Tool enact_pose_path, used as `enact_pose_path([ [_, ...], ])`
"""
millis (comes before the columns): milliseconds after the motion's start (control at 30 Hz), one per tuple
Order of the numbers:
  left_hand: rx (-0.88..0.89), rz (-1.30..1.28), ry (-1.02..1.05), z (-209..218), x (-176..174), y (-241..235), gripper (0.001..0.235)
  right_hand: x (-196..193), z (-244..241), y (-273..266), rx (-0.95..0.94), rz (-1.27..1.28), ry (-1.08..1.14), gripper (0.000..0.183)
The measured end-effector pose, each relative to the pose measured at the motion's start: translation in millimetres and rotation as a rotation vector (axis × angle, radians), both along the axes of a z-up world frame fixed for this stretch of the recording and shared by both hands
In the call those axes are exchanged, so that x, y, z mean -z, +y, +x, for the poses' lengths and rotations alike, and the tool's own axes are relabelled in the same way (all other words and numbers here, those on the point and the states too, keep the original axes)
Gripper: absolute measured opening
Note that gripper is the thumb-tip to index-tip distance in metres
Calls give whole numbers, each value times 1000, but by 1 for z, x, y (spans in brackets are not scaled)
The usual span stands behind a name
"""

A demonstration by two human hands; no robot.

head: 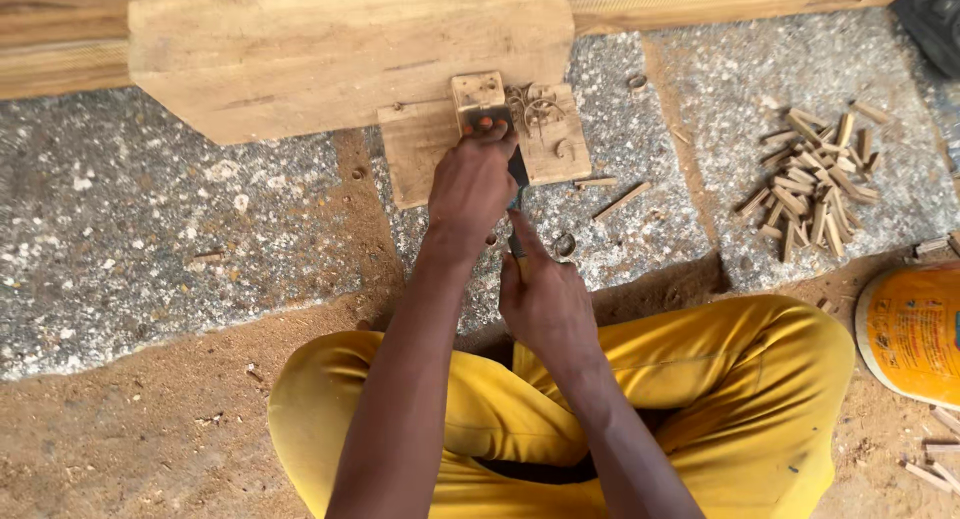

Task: The person sits on the ground and uses a chisel to carve a small wooden block held in a wooden jig. They repeatedly strike the chisel with their hand to remove wood shavings and shape the piece.

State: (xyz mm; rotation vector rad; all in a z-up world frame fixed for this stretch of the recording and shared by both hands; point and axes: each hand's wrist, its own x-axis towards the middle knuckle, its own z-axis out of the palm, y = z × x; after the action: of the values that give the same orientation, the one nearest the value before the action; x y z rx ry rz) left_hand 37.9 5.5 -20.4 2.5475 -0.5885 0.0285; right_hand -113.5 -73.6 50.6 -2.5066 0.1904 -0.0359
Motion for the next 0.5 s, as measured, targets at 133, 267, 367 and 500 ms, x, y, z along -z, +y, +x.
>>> enact_pose_path([
  [133,61,71,82,-7,-17,7,54,6,-2,2,-8,9,-16,60],
  [267,123,-115,-210,-27,-24,31,64,13,-7,1,-44,48,-71,57],
  [367,-104,-299,70,-39,-17,46,57,9,-11,-5,44,293,23,56],
  [500,-117,-184,-45,-25,-5,40,48,-1,-24,-9,363,718,265,68],
])
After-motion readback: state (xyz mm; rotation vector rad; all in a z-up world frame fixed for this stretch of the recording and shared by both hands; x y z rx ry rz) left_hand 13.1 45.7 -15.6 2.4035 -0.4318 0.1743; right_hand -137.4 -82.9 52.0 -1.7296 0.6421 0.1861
